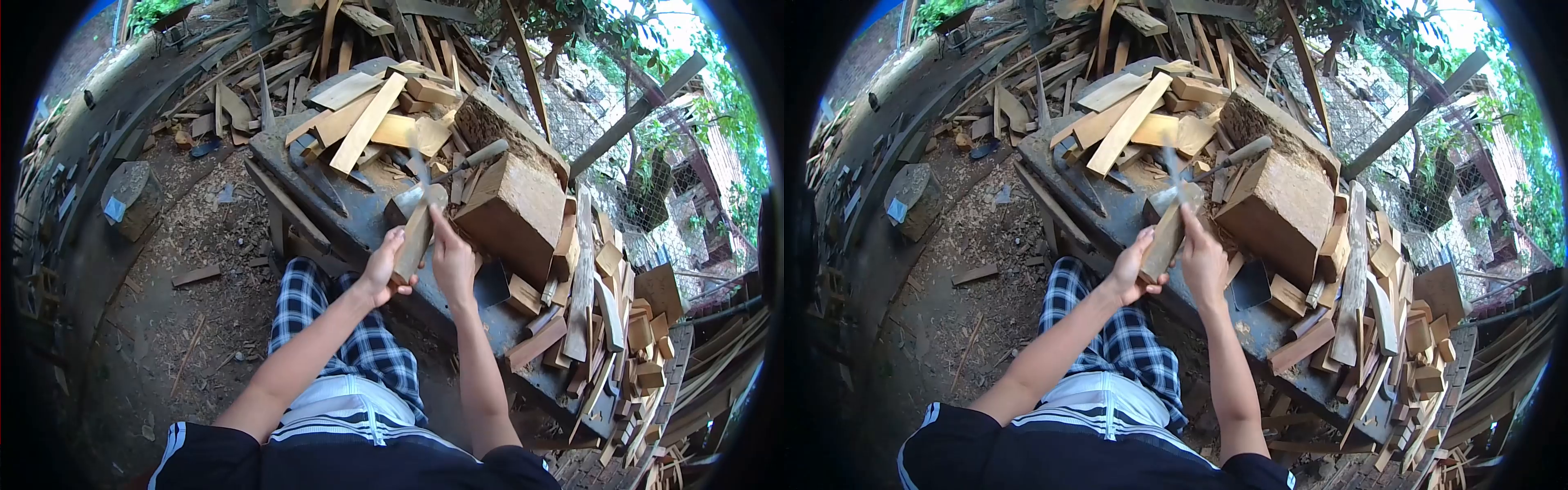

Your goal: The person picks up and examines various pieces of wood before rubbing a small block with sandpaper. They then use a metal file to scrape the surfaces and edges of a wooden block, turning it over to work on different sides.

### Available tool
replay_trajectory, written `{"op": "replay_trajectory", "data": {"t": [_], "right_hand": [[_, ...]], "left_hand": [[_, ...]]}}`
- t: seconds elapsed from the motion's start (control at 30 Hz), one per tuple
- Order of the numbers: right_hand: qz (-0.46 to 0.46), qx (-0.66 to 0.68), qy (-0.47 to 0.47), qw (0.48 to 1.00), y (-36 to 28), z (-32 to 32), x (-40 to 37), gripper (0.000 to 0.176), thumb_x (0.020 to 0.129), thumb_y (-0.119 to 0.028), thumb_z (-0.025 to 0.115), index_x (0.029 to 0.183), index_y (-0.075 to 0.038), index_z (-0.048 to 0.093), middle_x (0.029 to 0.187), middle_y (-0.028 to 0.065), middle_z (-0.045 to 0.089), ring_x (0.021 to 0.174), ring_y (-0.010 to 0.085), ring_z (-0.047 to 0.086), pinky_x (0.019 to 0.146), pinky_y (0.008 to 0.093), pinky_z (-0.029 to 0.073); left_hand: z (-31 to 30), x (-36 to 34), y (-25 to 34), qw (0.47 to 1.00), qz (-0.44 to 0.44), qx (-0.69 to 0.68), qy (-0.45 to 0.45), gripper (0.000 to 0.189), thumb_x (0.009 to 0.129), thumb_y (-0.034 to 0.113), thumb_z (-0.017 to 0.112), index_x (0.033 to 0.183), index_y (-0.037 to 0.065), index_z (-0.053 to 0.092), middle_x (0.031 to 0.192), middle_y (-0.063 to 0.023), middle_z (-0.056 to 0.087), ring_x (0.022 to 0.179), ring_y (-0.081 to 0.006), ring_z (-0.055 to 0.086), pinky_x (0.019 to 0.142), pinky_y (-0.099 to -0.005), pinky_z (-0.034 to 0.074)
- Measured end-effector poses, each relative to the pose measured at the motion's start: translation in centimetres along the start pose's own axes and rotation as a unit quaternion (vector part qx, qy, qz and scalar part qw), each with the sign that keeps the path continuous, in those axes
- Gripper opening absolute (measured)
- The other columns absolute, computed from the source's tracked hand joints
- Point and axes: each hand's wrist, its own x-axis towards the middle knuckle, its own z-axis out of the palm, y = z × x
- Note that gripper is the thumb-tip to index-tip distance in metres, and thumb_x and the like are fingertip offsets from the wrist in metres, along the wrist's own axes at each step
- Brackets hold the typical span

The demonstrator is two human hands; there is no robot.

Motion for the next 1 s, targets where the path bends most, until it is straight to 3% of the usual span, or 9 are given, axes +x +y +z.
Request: {"op": "replay_trajectory", "data": {"t": [0.13,0.2,0.27,0.33,0.43,0.63,0.83,0.93,1.0], "right_hand": [[-0.046,-0.11,-0.03,0.992,-1.3,-0.6,-4.4,0.048,0.093,-0.012,0.054,0.138,-0.029,0.057,0.083,0.0178,0.065,0.079,0.0367,0.067,0.07,0.0457,0.052],[-0.051,-0.126,-0.018,0.991,-1.0,-0.3,-3.2,0.047,0.094,-0.013,0.054,0.137,-0.03,0.057,0.083,0.0183,0.066,0.078,0.0373,0.067,0.069,0.0461,0.052],[-0.063,-0.137,0.006,0.989,-0.6,0.1,-0.3,0.047,0.094,-0.014,0.054,0.137,-0.03,0.057,0.083,0.0188,0.066,0.078,0.038,0.067,0.069,0.0465,0.052],[-0.022,-0.086,0.045,0.995,-0.1,0.7,2.5,0.047,0.094,-0.013,0.053,0.138,-0.03,0.056,0.081,0.0193,0.065,0.074,0.0386,0.066,0.069,0.0477,0.052],[-0.057,-0.053,0.067,0.995,0.2,1.6,2.9,0.047,0.094,-0.017,0.051,0.138,-0.032,0.055,0.084,0.0188,0.067,0.073,0.0377,0.068,0.065,0.0492,0.054],[-0.074,-0.127,-0.002,0.989,0.1,0.5,-2.9,0.046,0.094,-0.018,0.051,0.138,-0.032,0.055,0.085,0.0198,0.067,0.074,0.0397,0.067,0.066,0.0503,0.054],[-0.019,-0.095,0.051,0.994,1.0,1.1,3.9,0.048,0.095,-0.018,0.05,0.14,-0.034,0.053,0.08,0.0198,0.065,0.072,0.0395,0.067,0.066,0.0508,0.054],[-0.093,-0.034,0.063,0.993,1.7,1.9,0.9,0.049,0.095,-0.016,0.05,0.139,-0.035,0.054,0.077,0.0194,0.064,0.071,0.0391,0.067,0.066,0.0512,0.053],[-0.097,-0.087,0.019,0.991,0.8,1.4,-2.3,0.052,0.093,-0.013,0.051,0.14,-0.035,0.054,0.077,0.0186,0.063,0.069,0.0389,0.066,0.066,0.0513,0.053]], "left_hand": [[0.5,0.0,-0.5,1.0,0.018,0.0,0.006,0.035,0.106,0.047,0.027,0.131,0.027,0.041,0.091,-0.0055,0.057,0.056,-0.0178,0.055,0.038,-0.0255,0.037],[0.1,0.5,0.2,0.999,-0.039,-0.032,0.005,0.039,0.107,0.047,0.025,0.139,0.028,0.038,0.092,-0.0053,0.056,0.056,-0.0168,0.055,0.039,-0.0246,0.037],[0.7,0.1,0.3,0.999,0.011,0.049,0.0,0.041,0.107,0.046,0.025,0.141,0.028,0.035,0.093,-0.0071,0.056,0.057,-0.0168,0.055,0.04,-0.0242,0.037],[1.1,0.2,0.2,0.999,0.012,0.038,-0.001,0.041,0.107,0.046,0.024,0.142,0.029,0.034,0.093,-0.0079,0.055,0.058,-0.0172,0.055,0.04,-0.0241,0.038],[0.6,-0.1,0.3,1.0,0.013,0.025,-0.005,0.041,0.107,0.045,0.023,0.144,0.03,0.031,0.093,-0.009,0.055,0.058,-0.018,0.055,0.041,-0.0241,0.038],[0.3,-0.2,0.8,1.0,0.004,0.023,-0.015,0.041,0.107,0.043,0.021,0.146,0.033,0.029,0.094,-0.0072,0.055,0.058,-0.0189,0.055,0.04,-0.0239,0.037],[0.7,-0.1,0.7,0.999,0.013,0.038,-0.019,0.043,0.107,0.043,0.021,0.149,0.033,0.026,0.092,-0.0112,0.054,0.057,-0.0175,0.055,0.041,-0.0239,0.04],[0.2,0.0,0.9,1.0,0.003,0.023,-0.02,0.041,0.107,0.042,0.022,0.147,0.033,0.029,0.094,-0.0108,0.055,0.057,-0.0189,0.055,0.04,-0.0255,0.039],[0.0,0.1,1.0,1.0,-0.004,0.012,-0.015,0.04,0.107,0.043,0.022,0.146,0.033,0.03,0.095,-0.0091,0.055,0.057,-0.0187,0.055,0.04,-0.0251,0.039]]}}
